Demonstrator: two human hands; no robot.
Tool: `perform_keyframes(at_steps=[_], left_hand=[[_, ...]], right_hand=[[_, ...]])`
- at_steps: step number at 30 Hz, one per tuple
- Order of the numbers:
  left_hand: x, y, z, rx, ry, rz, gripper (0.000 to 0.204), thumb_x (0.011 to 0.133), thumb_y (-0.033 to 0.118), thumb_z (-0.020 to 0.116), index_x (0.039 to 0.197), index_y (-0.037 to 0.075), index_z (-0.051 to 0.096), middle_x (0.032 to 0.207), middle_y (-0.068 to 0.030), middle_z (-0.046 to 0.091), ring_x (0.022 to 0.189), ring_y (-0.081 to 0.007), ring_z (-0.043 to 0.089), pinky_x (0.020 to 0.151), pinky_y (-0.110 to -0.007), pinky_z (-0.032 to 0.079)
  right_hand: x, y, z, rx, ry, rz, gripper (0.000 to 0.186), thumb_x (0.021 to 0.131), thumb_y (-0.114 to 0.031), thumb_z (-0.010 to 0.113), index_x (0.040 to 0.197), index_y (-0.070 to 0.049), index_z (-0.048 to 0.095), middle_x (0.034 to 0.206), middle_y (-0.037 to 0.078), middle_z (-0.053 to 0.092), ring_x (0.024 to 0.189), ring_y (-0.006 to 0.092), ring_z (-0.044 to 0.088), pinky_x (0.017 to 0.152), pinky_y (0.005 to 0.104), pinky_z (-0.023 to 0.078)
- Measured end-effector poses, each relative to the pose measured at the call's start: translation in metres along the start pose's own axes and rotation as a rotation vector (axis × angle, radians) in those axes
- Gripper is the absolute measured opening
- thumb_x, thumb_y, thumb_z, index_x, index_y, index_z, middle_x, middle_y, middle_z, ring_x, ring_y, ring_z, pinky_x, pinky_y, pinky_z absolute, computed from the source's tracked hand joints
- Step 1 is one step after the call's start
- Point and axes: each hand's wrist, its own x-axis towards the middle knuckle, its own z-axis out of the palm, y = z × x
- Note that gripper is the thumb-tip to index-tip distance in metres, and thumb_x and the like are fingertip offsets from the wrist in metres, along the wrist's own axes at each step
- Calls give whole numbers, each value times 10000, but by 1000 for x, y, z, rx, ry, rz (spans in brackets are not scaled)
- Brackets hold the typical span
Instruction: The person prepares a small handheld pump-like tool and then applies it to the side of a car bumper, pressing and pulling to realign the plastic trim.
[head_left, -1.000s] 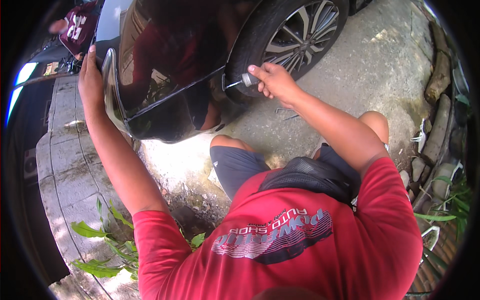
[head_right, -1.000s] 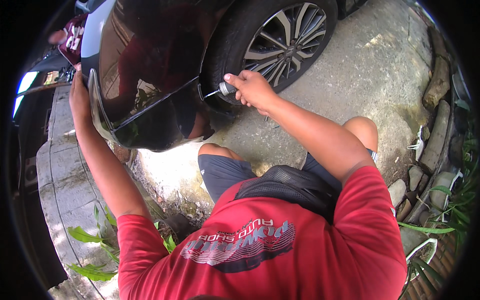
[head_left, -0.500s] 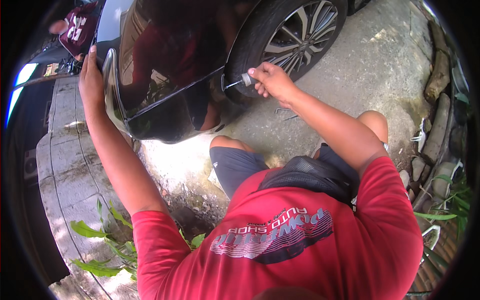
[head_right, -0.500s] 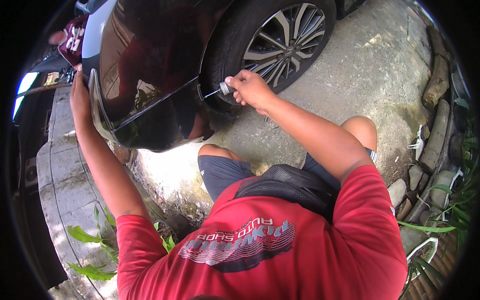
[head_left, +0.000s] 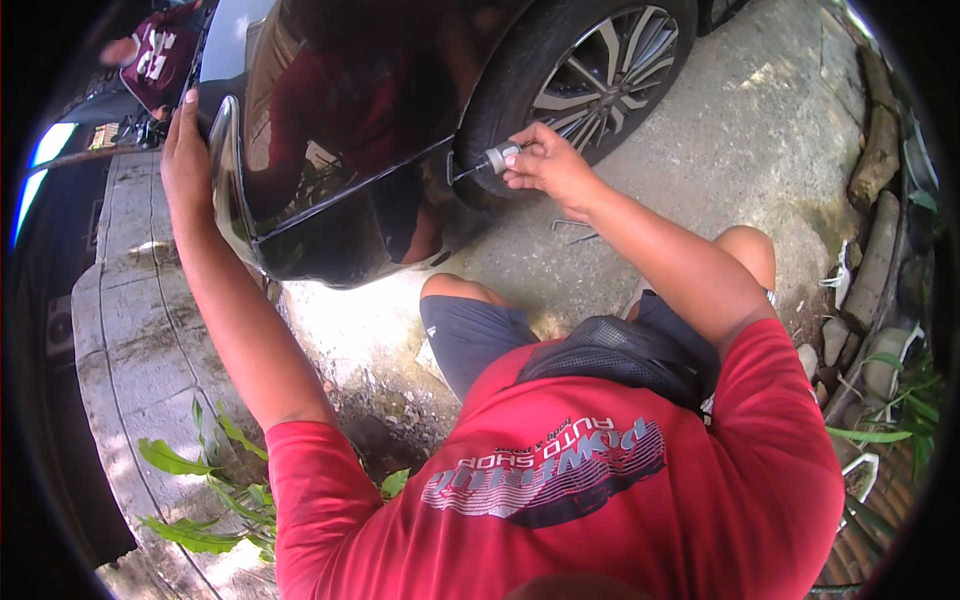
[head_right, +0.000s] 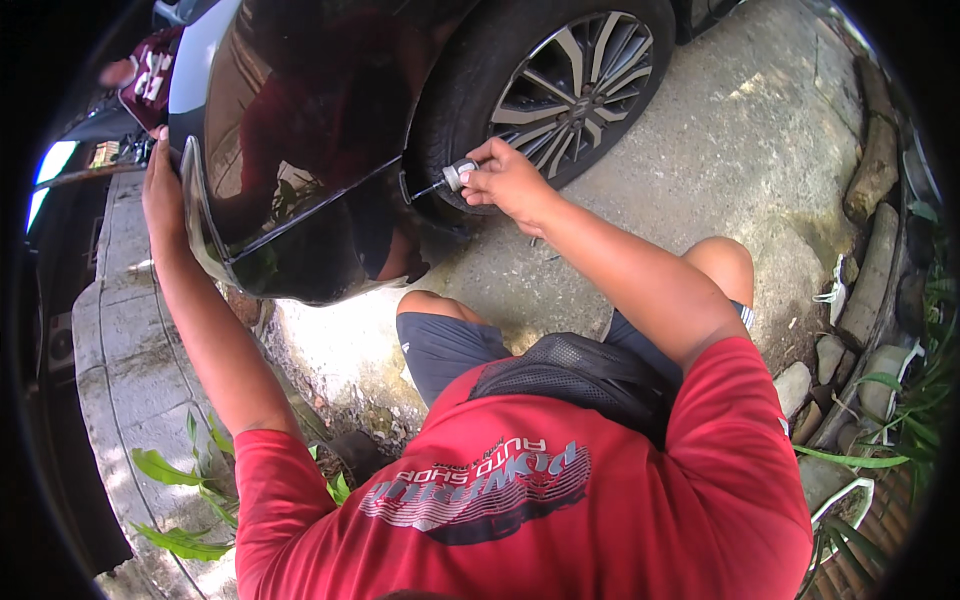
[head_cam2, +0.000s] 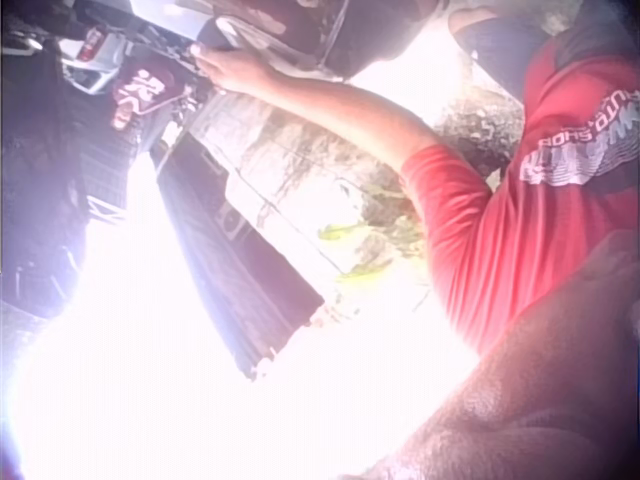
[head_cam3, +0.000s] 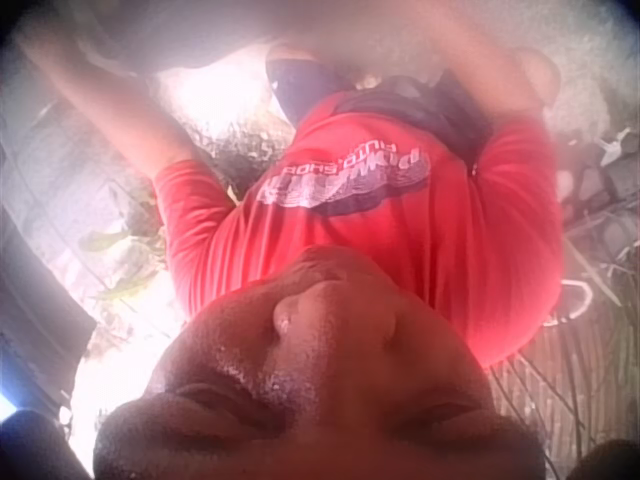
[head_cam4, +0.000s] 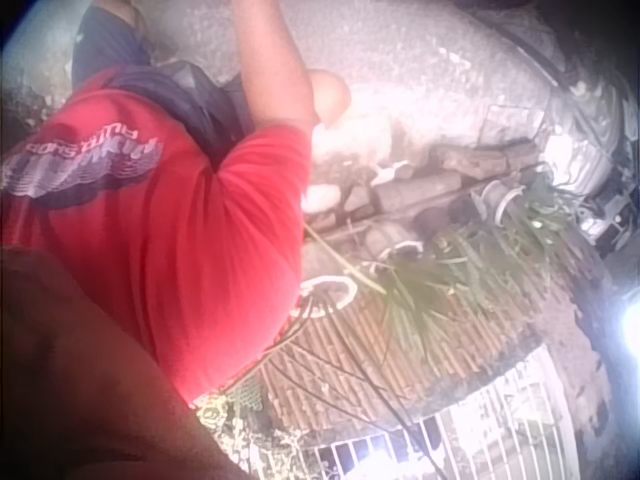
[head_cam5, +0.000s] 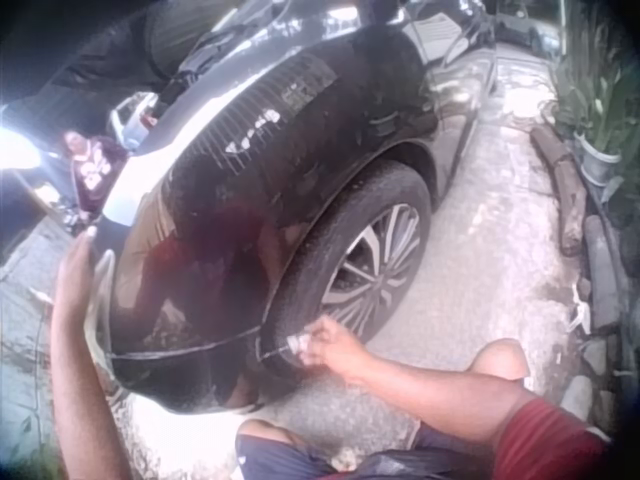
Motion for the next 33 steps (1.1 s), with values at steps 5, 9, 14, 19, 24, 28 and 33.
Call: perform_keyframes(at_steps=[5, 9, 14, 19, 24, 28, 33], left_hand=[[-2, 0, 0, 41, 11, -30, 522, 1039, 453, 492, 1354, 58, 622, 1326, -193, 638, 1248, -318, 581, 1064, -348, 398], [-4, 9, 3, 3, 6, -22, 525, 1040, 450, 490, 1352, 49, 620, 1327, -189, 639, 1249, -323, 579, 1064, -351, 398], [-1, -4, 0, 28, 24, 53, 522, 1042, 448, 486, 1353, 50, 620, 1320, -185, 643, 1239, -310, 585, 1062, -345, 399], [-1, 0, 1, 8, 14, 24, 505, 1045, 438, 482, 1355, 64, 621, 1310, -185, 648, 1229, -305, 591, 1055, -340, 404], [-3, 0, 3, 15, 29, 49, 510, 1036, 451, 499, 1339, 64, 635, 1274, -177, 666, 1188, -298, 605, 1045, -341, 411], [-4, -1, 1, 43, 50, 49, 540, 1017, 493, 521, 1316, 61, 649, 1237, -177, 676, 1144, -297, 611, 1033, -347, 417], [-1, 4, 5, 75, 55, 61, 554, 1009, 525, 521, 1298, 71, 656, 1187, -201, 677, 1112, -316, 606, 1014, -353, 422]], right_hand=[[-1, -13, -3, -204, -54, 127, 264, 981, -255, 687, 1044, -27, 572, 812, 57, 637, 662, 106, 612, 566, 238, 501], [2, -4, -8, -226, -56, 83, 278, 980, -283, 686, 1033, -34, 575, 795, 45, 625, 643, 101, 595, 563, 247, 501], [-4, -7, 4, -53, 3, 51, 284, 978, -316, 688, 998, -54, 581, 749, 22, 605, 598, 87, 560, 526, 237, 457], [-1, -19, -6, -325, -36, 187, 269, 984, -305, 679, 996, -54, 586, 756, 26, 606, 614, 95, 573, 550, 238, 480], [1, -1, -7, -103, -26, 54, 285, 983, -321, 677, 1006, -49, 598, 754, 31, 605, 610, 95, 572, 554, 237, 486], [-4, -29, -3, -390, -84, 257, 241, 997, -217, 656, 1094, -9, 580, 867, 68, 643, 724, 120, 626, 657, 245, 541], [4, 11, -3, -33, 24, -36, 377, 982, -359, 671, 1022, 11, 614, 777, 66, 625, 610, 115, 592, 527, 252, 491]])
